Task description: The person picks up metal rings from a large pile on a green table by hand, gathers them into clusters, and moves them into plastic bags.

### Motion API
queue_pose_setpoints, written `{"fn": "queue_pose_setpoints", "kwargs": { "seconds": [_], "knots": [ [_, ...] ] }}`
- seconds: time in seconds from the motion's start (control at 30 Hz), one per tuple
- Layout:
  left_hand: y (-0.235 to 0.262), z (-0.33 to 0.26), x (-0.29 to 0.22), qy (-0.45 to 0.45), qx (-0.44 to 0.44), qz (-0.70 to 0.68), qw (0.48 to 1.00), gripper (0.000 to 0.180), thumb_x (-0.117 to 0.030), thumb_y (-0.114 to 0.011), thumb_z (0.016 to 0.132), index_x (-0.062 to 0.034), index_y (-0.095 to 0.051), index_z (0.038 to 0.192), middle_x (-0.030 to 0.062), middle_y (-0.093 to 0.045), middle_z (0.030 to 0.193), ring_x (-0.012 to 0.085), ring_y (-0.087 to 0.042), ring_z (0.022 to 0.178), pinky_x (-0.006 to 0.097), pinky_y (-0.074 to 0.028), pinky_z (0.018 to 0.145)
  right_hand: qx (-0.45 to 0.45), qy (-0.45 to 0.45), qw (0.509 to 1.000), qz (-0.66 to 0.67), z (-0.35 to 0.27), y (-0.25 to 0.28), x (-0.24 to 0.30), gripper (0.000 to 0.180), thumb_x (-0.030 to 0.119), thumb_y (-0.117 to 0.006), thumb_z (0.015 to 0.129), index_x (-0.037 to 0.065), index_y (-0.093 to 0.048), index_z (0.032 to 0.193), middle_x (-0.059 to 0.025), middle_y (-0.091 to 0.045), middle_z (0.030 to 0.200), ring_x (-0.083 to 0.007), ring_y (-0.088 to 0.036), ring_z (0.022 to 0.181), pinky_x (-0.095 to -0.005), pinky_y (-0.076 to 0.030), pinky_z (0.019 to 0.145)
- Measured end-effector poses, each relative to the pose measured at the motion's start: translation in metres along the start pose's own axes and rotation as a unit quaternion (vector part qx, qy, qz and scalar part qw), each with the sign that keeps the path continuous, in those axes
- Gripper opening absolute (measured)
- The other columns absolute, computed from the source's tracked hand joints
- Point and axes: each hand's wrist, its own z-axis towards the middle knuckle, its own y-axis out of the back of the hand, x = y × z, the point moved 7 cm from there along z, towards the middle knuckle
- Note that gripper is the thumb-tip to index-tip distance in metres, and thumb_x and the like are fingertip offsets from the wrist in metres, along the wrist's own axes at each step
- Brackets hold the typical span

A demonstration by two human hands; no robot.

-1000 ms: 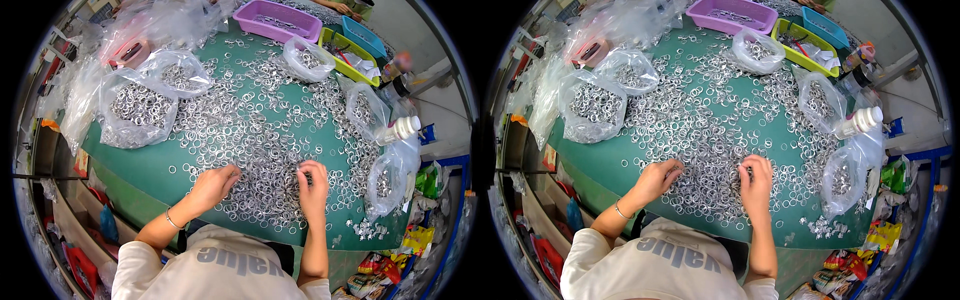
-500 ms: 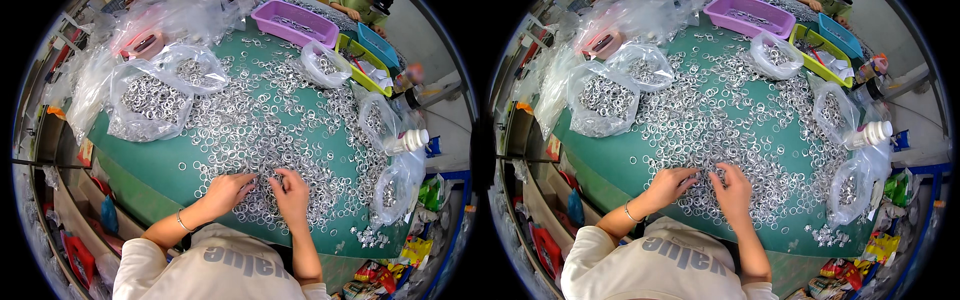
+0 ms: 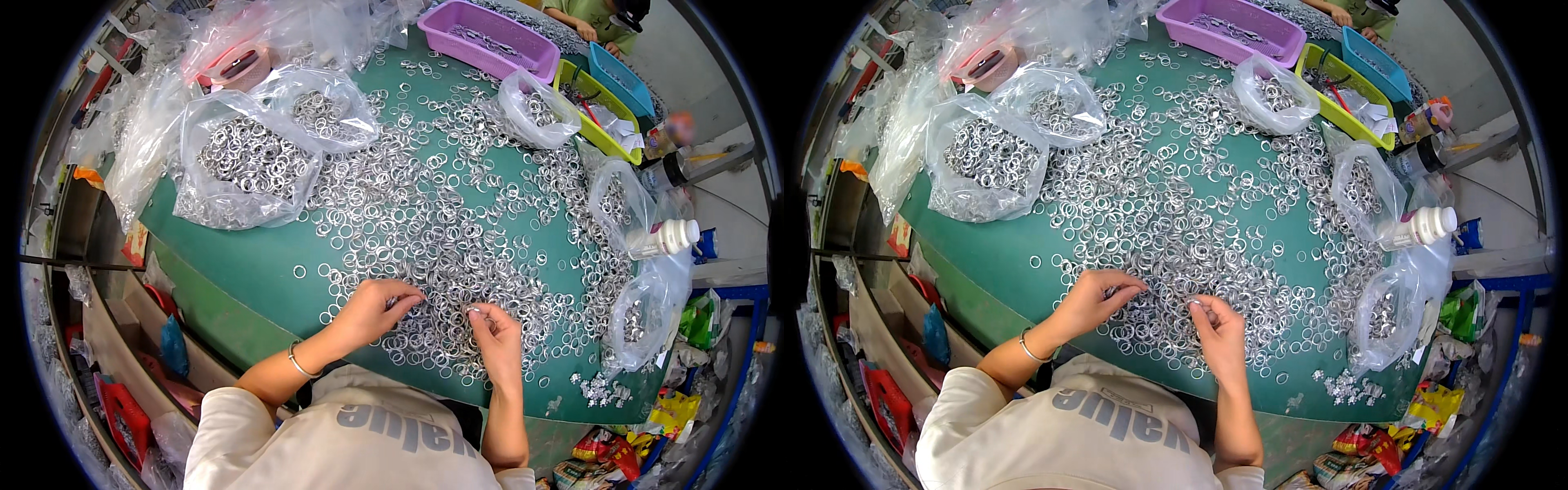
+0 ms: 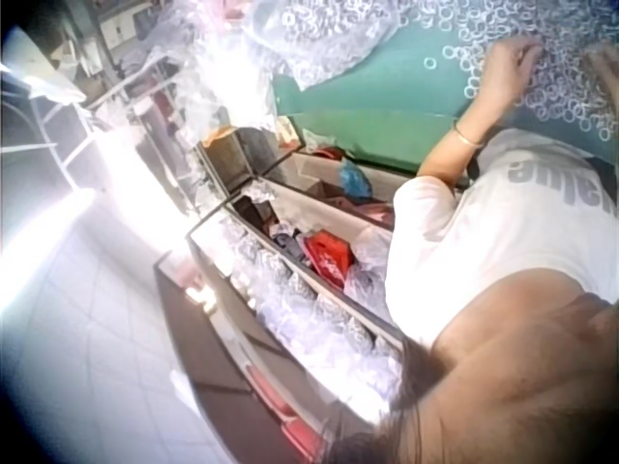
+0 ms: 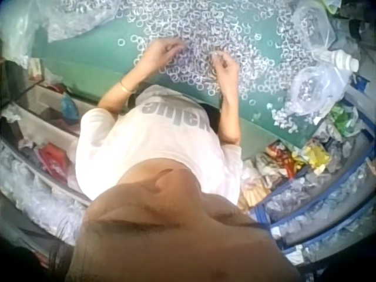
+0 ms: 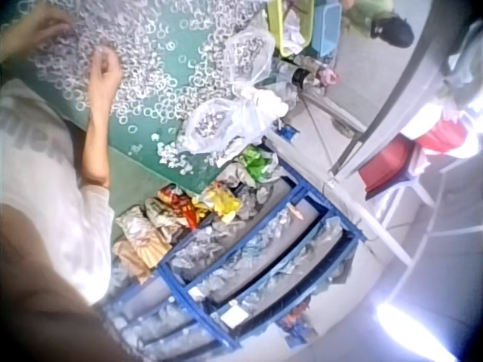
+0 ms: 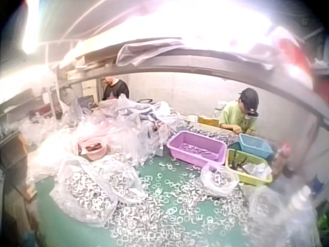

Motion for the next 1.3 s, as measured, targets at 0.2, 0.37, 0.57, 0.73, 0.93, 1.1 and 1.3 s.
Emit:
{"fn": "queue_pose_setpoints", "kwargs": {
  "seconds": [0.2,0.37,0.57,0.73,0.93,1.1,1.3],
  "knots": [
    [0.005,-0.002,-0.002,-0.037,-0.025,0.009,0.999,0.011,-0.007,-0.065,0.080,0.0009,-0.066,0.087,0.0147,-0.063,0.076,0.0271,-0.060,0.062,0.033,-0.047,0.058,0.012,0.025,0.999,-0.024,-0.005,-0.002,0.001,0.012,0.005,-0.057,0.087,0.000,-0.064,0.096,0.0084,-0.045,0.059,-0.0003,-0.034,0.050,-0.0193,-0.022,0.044],
    [0.014,-0.003,-0.002,-0.025,-0.064,0.087,0.994,0.009,-0.008,-0.065,0.079,-0.0016,-0.066,0.086,0.0116,-0.060,0.072,0.0250,-0.057,0.057,0.034,-0.045,0.054,-0.105,0.199,0.916,-0.332,-0.012,0.007,0.028,0.009,0.004,-0.060,0.082,0.002,-0.062,0.091,-0.0032,-0.045,0.054,-0.0131,-0.039,0.045,-0.0296,-0.031,0.045],
    [0.008,0.003,-0.008,-0.075,-0.098,0.146,0.982,0.012,-0.010,-0.065,0.079,-0.0058,-0.065,0.089,0.0091,-0.058,0.073,0.0274,-0.057,0.057,0.037,-0.046,0.052,-0.128,0.114,0.888,-0.427,-0.003,0.017,0.047,0.009,0.008,-0.063,0.079,0.005,-0.060,0.087,-0.0117,-0.059,0.067,-0.0291,-0.057,0.056,-0.0388,-0.041,0.051],
    [-0.004,0.023,-0.014,-0.100,-0.076,0.210,0.970,0.016,-0.014,-0.064,0.079,-0.0075,-0.063,0.094,0.0093,-0.056,0.075,0.0305,-0.058,0.060,0.040,-0.046,0.052,-0.105,0.136,0.846,-0.505,0.002,0.005,0.041,0.013,0.012,-0.065,0.077,0.007,-0.056,0.085,-0.0129,-0.062,0.077,-0.0355,-0.059,0.065,-0.0448,-0.043,0.053],
    [0.002,0.020,-0.016,-0.076,-0.061,0.179,0.979,0.018,-0.013,-0.064,0.079,-0.0072,-0.063,0.096,0.0094,-0.055,0.073,0.0283,-0.056,0.058,0.038,-0.045,0.052,-0.104,0.151,0.936,-0.301,0.001,0.024,0.031,0.010,0.001,-0.066,0.075,0.005,-0.058,0.080,-0.0058,-0.051,0.065,-0.0184,-0.048,0.050,-0.0308,-0.037,0.047],
    [-0.010,0.005,-0.016,-0.060,0.020,-0.050,0.997,0.023,-0.022,-0.061,0.086,-0.0031,-0.062,0.099,0.0058,-0.055,0.067,0.0135,-0.051,0.054,0.029,-0.041,0.047,-0.085,0.245,0.958,-0.122,-0.013,0.019,0.040,0.011,-0.006,-0.063,0.074,0.002,-0.058,0.080,-0.0042,-0.052,0.075,-0.0107,-0.045,0.057,-0.0232,-0.036,0.049],
    [-0.083,-0.041,-0.001,0.388,0.235,-0.485,0.748,0.049,-0.045,-0.038,0.096,-0.0024,-0.061,0.090,0.0027,-0.056,0.069,0.0069,-0.050,0.057,0.017,-0.032,0.043,0.068,0.237,0.949,-0.199,-0.033,-0.023,0.036,0.014,-0.009,-0.061,0.074,0.000,-0.061,0.084,-0.0066,-0.054,0.084,-0.0088,-0.047,0.059,-0.0201,-0.038,0.052]
  ]
}}
